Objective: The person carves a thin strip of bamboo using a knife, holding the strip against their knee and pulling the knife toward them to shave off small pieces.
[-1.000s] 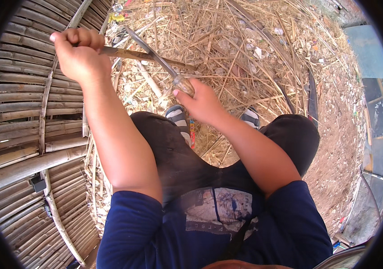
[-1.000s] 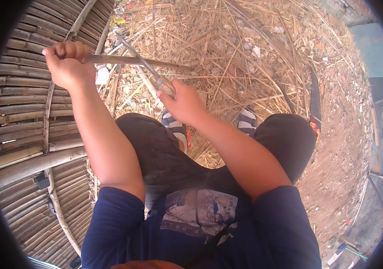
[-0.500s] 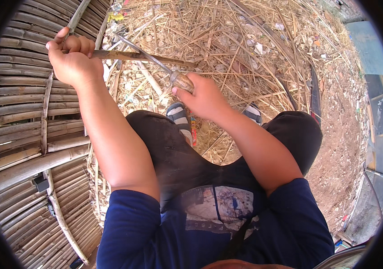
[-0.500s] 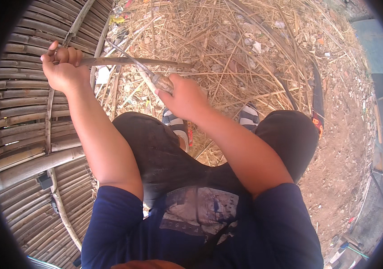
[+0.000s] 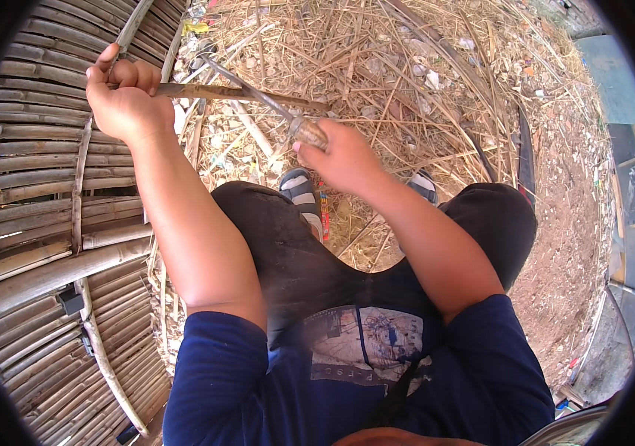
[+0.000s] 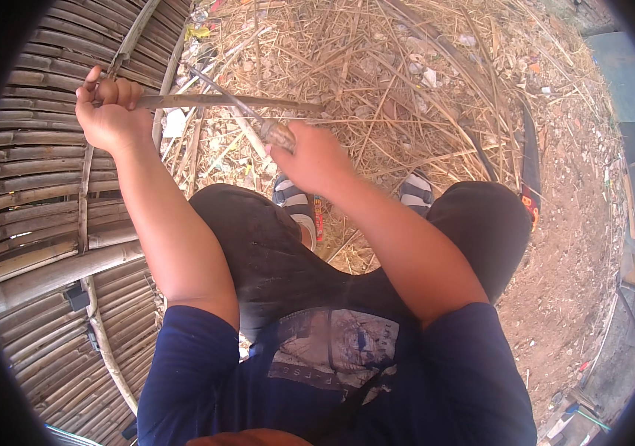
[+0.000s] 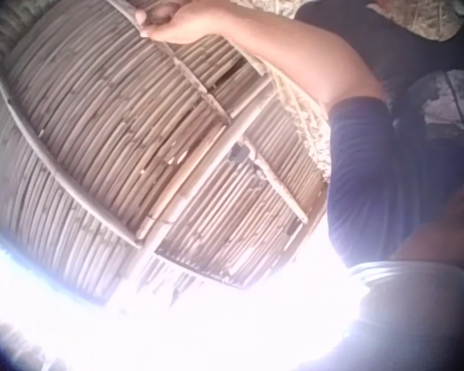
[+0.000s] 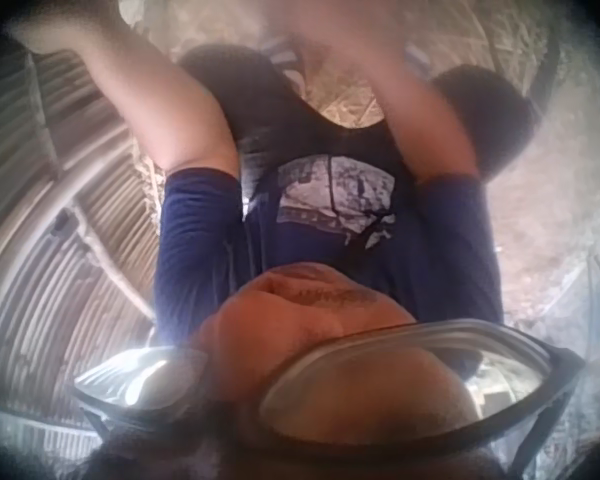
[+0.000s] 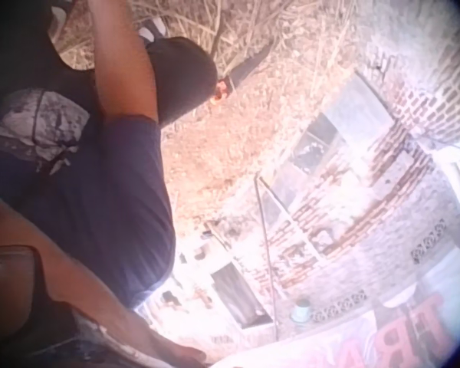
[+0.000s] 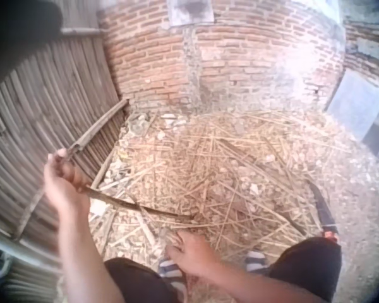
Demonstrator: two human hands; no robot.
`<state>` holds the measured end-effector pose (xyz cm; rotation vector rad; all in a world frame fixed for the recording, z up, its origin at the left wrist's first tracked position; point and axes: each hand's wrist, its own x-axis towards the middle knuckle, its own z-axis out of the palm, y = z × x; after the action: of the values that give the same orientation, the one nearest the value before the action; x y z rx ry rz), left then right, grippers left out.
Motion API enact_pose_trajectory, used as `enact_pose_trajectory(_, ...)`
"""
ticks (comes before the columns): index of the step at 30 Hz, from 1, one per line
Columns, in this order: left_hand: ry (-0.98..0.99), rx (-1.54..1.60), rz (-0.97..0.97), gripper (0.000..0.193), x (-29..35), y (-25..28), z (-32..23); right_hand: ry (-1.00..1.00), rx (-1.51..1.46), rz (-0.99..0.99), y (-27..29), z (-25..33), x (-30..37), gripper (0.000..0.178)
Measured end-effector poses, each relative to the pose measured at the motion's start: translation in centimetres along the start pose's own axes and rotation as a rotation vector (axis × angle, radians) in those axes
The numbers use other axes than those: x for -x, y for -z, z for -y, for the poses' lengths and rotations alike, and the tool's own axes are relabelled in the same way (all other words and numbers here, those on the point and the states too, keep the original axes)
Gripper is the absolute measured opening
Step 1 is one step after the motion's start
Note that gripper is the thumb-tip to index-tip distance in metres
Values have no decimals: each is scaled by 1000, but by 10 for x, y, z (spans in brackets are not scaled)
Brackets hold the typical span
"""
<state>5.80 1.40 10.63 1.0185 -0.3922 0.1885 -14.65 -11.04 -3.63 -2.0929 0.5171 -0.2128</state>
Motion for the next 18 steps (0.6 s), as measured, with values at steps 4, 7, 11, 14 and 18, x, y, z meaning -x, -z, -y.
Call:
enact_pose_trajectory(4,7,54,109,41,5,-2,-1,117,-141,-123,25,27,5,36)
enact_pose_trajectory(7,6,72,146,36,9,-13,0,159,-239,-193,11,21,9,37)
enact_pose_trajectory(11,38,30,13,36,7,-15,-1,-19,29,14,-21,-20,6,40)
enact_pose_trajectory(14,12,25,31,38,-1,1,1,-17,-13,13,-12,-10,0,37)
enact_pose_trajectory(18,5,68,97,39,0,5,1,74,-80,-74,19,27,4,37)
